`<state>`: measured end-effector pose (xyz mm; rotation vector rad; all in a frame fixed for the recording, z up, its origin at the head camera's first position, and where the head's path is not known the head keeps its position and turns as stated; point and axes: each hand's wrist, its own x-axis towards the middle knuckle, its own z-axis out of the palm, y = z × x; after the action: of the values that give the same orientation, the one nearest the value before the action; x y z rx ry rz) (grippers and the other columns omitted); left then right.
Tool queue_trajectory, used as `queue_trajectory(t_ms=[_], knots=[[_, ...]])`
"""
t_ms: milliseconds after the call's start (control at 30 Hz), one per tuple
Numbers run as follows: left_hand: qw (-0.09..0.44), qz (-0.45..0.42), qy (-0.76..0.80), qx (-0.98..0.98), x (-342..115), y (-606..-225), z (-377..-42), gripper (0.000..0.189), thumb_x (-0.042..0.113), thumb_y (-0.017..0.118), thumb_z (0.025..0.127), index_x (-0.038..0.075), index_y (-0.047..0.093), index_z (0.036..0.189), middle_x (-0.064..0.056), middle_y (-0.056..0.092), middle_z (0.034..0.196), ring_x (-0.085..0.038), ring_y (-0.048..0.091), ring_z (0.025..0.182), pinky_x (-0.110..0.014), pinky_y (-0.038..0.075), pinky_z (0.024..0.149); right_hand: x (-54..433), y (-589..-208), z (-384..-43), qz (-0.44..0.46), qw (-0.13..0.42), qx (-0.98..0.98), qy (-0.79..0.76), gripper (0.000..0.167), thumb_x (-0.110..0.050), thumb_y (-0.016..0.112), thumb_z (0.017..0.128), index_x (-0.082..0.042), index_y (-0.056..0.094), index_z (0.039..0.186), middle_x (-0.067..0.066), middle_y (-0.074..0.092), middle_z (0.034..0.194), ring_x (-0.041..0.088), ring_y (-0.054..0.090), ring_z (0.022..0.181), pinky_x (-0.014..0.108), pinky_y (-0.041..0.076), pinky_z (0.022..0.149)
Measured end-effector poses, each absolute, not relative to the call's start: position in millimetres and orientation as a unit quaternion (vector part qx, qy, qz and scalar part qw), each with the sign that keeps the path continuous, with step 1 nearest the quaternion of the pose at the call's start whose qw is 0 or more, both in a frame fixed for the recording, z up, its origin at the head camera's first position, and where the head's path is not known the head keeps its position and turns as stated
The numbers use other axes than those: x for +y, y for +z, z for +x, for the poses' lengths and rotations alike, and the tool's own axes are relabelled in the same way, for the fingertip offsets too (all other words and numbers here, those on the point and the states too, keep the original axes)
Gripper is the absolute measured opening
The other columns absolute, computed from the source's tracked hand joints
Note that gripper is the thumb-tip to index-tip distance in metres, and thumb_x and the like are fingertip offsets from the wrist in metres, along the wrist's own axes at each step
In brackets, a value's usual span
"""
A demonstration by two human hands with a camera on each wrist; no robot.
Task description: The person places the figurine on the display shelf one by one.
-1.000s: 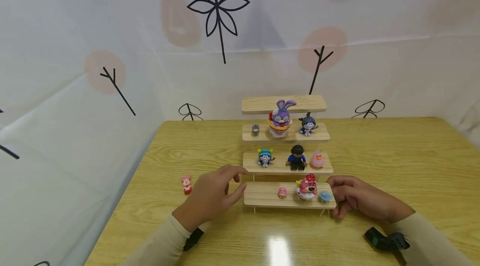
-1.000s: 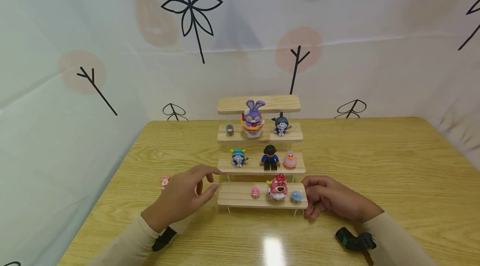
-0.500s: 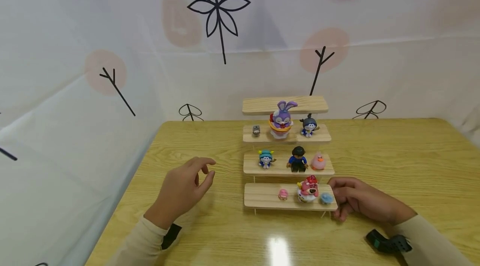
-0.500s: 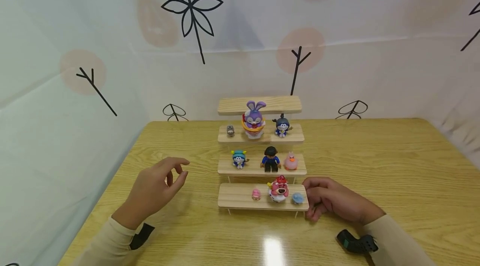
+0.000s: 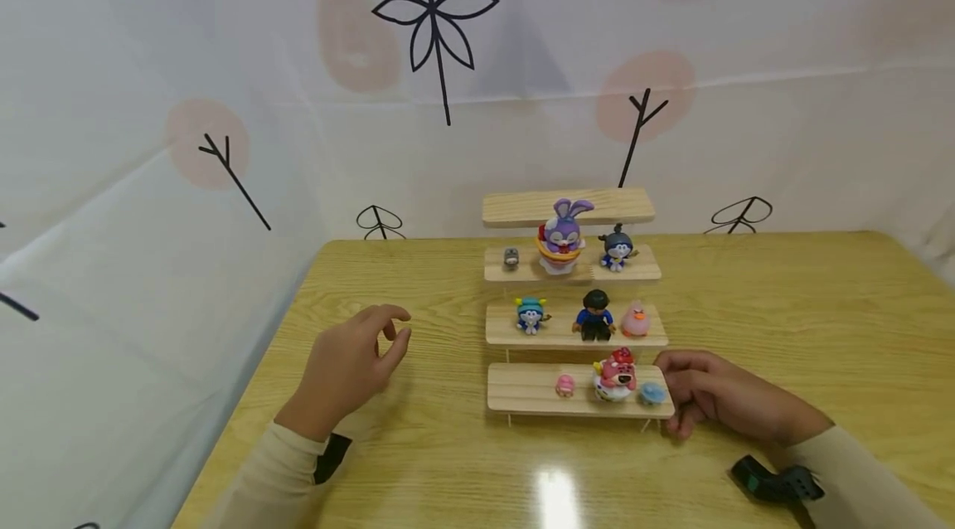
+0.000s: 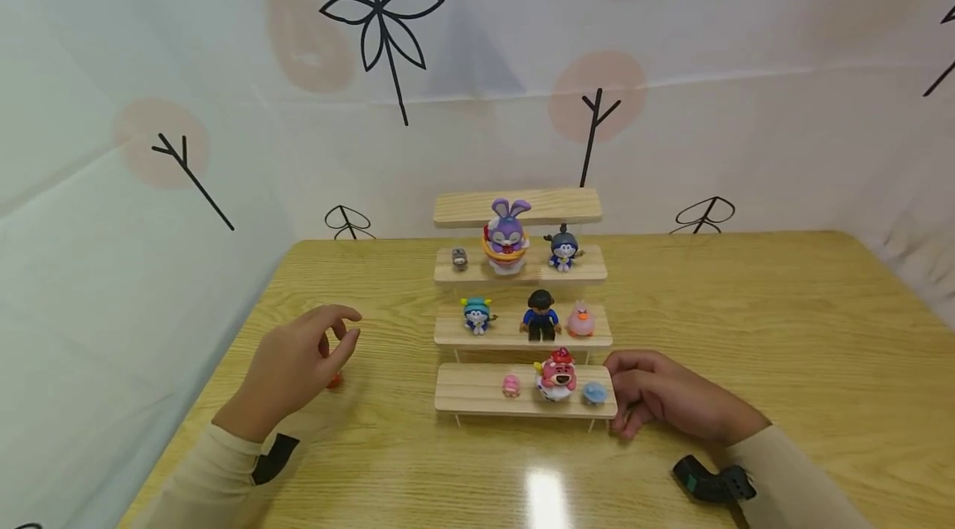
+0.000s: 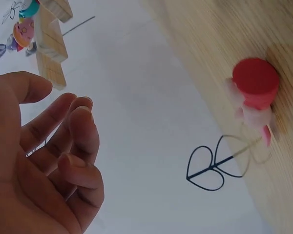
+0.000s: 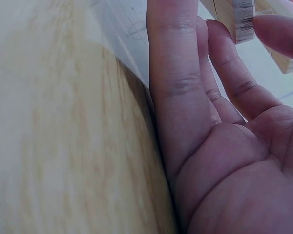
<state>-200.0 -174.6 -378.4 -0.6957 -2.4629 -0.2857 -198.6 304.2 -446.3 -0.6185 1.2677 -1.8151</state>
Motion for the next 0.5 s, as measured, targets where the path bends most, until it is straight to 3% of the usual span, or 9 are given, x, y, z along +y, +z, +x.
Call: queue_trajectory(t_ms=[500], knots=[[0.248,-0.235,-0.112,-0.933,-177.2,-377.1,-202.1,0.017,0.026,0.07,0.093,0.017,0.07,0.107,0.006,0.068,0.083,0.001,0.048,0.052,-0.014,0.032,0.043,304.8,-445.8,-197.5,-0.241,0.405,0.509,-0.72,0.034,-0.003,0.021,0.109,-0.001,0.05,0.127,0.018,0.071,0.11,0.022,0.071,0.097,0.033,0.061,0.083]])
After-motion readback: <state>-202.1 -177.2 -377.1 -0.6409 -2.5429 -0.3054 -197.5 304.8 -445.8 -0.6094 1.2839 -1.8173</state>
